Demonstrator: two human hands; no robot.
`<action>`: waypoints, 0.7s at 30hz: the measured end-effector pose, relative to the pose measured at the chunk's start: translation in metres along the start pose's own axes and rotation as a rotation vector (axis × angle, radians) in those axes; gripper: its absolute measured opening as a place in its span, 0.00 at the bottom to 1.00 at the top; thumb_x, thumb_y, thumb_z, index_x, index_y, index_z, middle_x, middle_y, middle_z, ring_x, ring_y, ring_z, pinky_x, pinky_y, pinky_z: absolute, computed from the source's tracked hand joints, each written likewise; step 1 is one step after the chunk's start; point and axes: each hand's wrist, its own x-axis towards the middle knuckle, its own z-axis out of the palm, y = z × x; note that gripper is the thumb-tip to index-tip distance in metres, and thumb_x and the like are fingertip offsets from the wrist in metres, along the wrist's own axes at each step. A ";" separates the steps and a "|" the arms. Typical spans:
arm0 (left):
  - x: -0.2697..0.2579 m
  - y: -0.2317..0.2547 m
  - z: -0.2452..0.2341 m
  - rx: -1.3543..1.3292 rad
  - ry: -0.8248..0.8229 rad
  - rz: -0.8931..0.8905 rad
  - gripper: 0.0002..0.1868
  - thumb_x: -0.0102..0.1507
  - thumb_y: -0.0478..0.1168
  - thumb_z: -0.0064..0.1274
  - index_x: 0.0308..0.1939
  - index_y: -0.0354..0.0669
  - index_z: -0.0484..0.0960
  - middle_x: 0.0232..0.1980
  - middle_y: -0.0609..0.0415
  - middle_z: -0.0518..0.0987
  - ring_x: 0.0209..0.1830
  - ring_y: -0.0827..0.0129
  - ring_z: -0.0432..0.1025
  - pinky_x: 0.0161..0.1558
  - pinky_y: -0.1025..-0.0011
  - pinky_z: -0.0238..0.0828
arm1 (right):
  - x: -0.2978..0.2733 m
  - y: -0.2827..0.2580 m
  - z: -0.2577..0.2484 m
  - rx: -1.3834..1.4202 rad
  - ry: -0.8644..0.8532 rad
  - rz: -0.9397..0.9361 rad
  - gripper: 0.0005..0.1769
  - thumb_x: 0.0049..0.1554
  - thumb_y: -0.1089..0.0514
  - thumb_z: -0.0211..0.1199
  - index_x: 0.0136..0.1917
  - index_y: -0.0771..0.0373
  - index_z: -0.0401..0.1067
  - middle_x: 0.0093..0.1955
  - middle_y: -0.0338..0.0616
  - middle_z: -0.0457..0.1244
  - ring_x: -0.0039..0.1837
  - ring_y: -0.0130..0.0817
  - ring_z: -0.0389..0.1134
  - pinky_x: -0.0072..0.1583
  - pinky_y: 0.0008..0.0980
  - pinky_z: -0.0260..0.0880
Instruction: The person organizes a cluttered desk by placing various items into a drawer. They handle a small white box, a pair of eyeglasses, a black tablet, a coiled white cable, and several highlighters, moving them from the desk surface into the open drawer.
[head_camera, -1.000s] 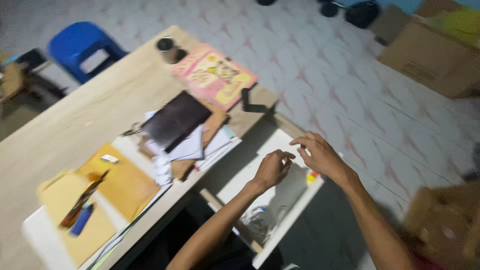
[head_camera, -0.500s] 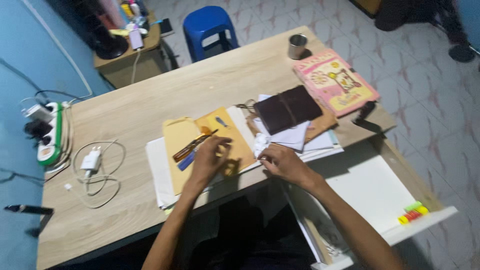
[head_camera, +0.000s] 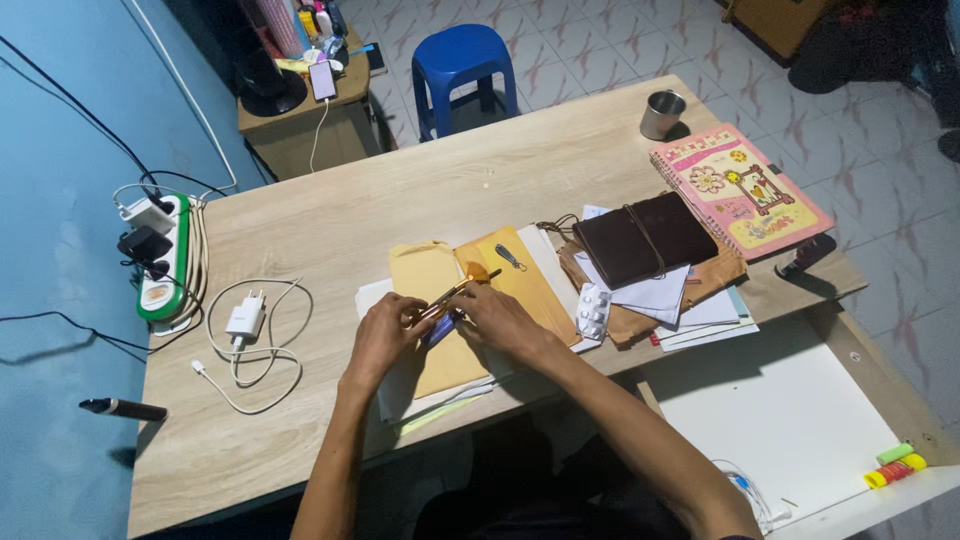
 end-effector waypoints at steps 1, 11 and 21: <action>-0.001 0.001 -0.001 0.037 0.010 0.018 0.16 0.58 0.44 0.64 0.47 0.43 0.88 0.44 0.46 0.82 0.42 0.59 0.81 0.46 0.59 0.78 | 0.000 0.001 0.002 -0.004 -0.032 0.009 0.21 0.55 0.58 0.67 0.61 0.58 0.72 0.56 0.49 0.63 0.56 0.47 0.70 0.57 0.43 0.73; -0.003 0.025 -0.007 0.110 -0.095 0.008 0.13 0.64 0.43 0.57 0.48 0.41 0.86 0.46 0.47 0.80 0.44 0.57 0.77 0.48 0.58 0.75 | -0.013 0.011 -0.001 -0.087 -0.043 0.037 0.15 0.59 0.57 0.66 0.58 0.61 0.72 0.51 0.47 0.61 0.52 0.42 0.68 0.54 0.42 0.74; -0.031 0.087 -0.041 0.189 -0.125 0.123 0.12 0.62 0.39 0.58 0.48 0.43 0.85 0.49 0.49 0.82 0.45 0.57 0.75 0.48 0.59 0.75 | -0.134 0.073 -0.083 0.276 -0.076 0.002 0.20 0.52 0.48 0.73 0.56 0.58 0.78 0.46 0.39 0.66 0.50 0.32 0.69 0.53 0.33 0.71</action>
